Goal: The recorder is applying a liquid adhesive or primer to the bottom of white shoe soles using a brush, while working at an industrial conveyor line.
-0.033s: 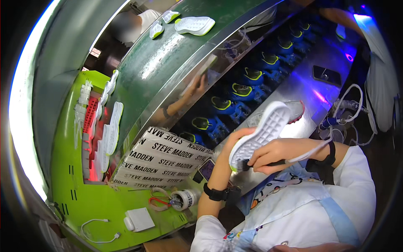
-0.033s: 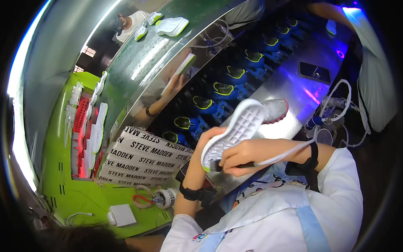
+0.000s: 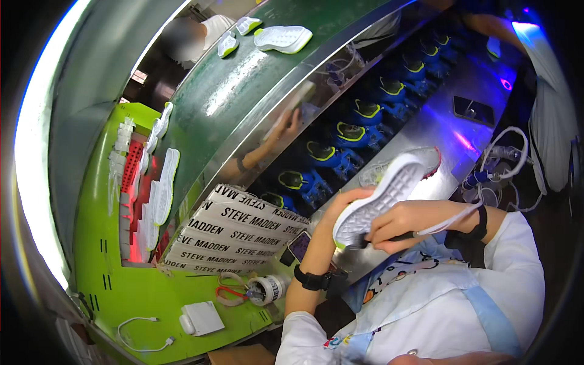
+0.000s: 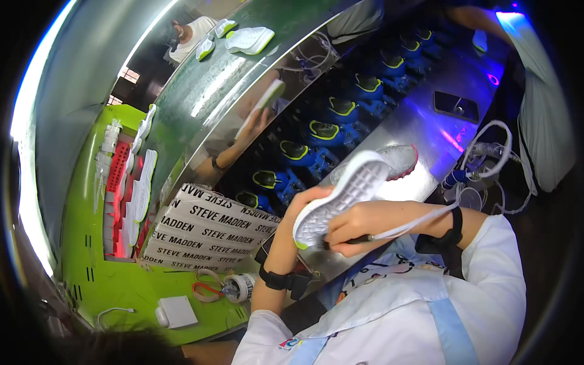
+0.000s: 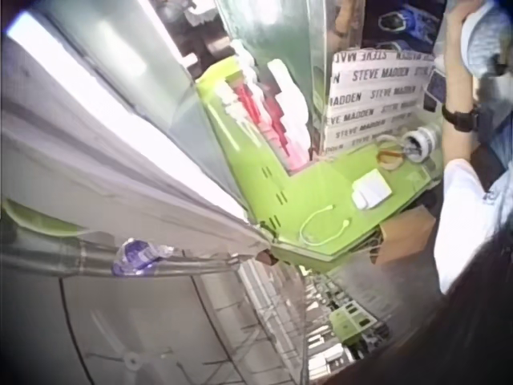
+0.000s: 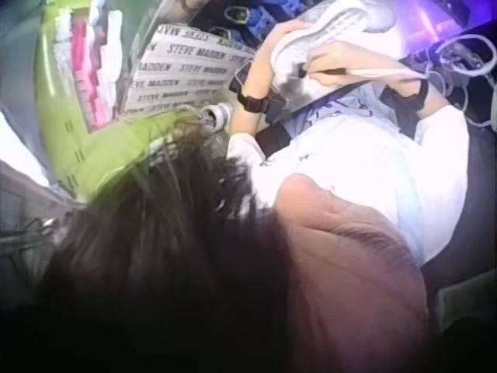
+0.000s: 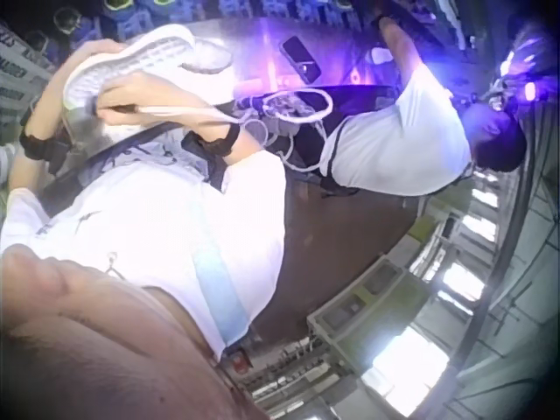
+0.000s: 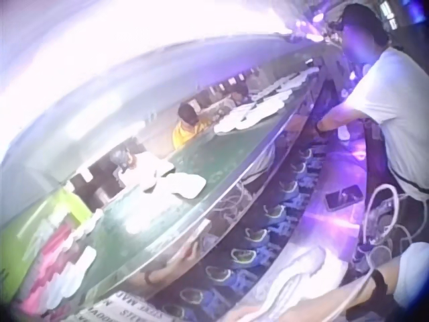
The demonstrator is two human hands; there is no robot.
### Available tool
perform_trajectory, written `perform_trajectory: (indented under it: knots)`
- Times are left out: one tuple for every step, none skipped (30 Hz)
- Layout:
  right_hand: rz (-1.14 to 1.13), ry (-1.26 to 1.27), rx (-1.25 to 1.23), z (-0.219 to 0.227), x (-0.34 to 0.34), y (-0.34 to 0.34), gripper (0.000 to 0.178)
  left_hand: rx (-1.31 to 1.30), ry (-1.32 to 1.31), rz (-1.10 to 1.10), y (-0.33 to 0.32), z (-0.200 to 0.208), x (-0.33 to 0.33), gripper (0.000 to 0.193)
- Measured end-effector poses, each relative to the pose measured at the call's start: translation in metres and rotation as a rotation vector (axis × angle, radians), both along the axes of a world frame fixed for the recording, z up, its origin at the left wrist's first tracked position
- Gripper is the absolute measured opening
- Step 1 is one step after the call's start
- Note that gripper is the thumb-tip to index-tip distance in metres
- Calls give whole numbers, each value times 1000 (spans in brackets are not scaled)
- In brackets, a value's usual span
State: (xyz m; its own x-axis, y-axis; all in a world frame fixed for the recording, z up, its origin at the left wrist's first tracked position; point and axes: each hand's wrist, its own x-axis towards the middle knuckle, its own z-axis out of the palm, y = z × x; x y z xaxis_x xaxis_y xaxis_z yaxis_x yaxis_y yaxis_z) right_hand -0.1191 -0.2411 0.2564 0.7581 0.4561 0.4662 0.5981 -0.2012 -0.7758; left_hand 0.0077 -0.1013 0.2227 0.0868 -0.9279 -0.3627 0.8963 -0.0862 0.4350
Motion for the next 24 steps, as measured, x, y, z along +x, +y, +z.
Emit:
perform_trajectory:
  knots:
    - [30, 70, -144, 2, -4, -7, 9, 165, -52, -35, 0, 0, 0, 36]
    - [60, 139, -290, 4, -5, -12, 9, 329, -102, -69, 0, -1, 1, 35]
    - [38, 208, -228, 6, -1, -16, 11, 291, -77, -59, -1, -1, 4, 33]
    - [-21, 16, 79, 1, 3, -9, 12, 286, -71, -56, -3, 2, 4, 33]
    - [-49, 30, 33, -6, 2, -14, 12, 270, -113, -91, -5, 7, 4, 31]
    - [-77, 41, -14, -13, -5, -23, 11, 252, -156, -125, -6, 10, 3, 30]
    - [-32, 31, -14, -14, -3, -31, 11, 273, -382, -111, 4, 2, 8, 31]
    - [-59, 85, -127, -11, -6, -45, 10, 283, -607, -115, 9, -7, 13, 33]
    - [-101, 139, -223, -11, -16, -62, 10, 333, -541, -91, 9, -4, 9, 34]
    - [-264, 167, -173, -3, -18, -66, 11, 324, -551, -88, 12, -5, 6, 34]
    - [-390, 65, -52, 2, -16, -60, 11, 248, -409, 19, 17, -7, 5, 35]
    - [-509, -42, 74, 10, -15, -49, 12, 170, -270, 126, 20, -5, 6, 37]
    - [-402, 63, 91, 21, -16, -41, 15, -16, -263, 263, 20, 22, -2, 42]
    - [-244, -91, 97, 20, -7, -36, 18, -132, -189, 332, 25, 34, 9, 47]
    - [-241, -27, 259, 28, -10, -32, 20, -307, -250, 333, 29, 52, 24, 45]
    - [-214, 48, 420, 34, -15, -28, 23, -475, -315, 346, 37, 71, 37, 44]
    - [-256, 49, 664, 26, -12, -28, 32, -565, -67, 506, 47, 78, 56, 43]
    - [-331, 23, 743, 32, -13, -27, 37, -655, 195, 654, 54, 85, 69, 42]
    - [-383, -9, 691, 28, -12, -29, 36, -581, 92, 687, 55, 89, 75, 40]
    - [-434, -53, 638, 23, -9, -34, 35, -512, -16, 715, 50, 97, 81, 37]
    - [-439, 42, 643, 14, -6, -39, 34, -416, -228, 645, 38, 101, 87, 33]
    - [-440, 108, 690, 6, -4, -42, 26, -233, -486, 700, 15, 119, 87, 29]
    - [-471, 156, 746, 2, -4, -41, 19, -157, -748, 661, -5, 143, 91, 28]
    - [-501, 212, 800, -4, -4, -39, 15, -89, -1002, 617, -27, 160, 103, 32]
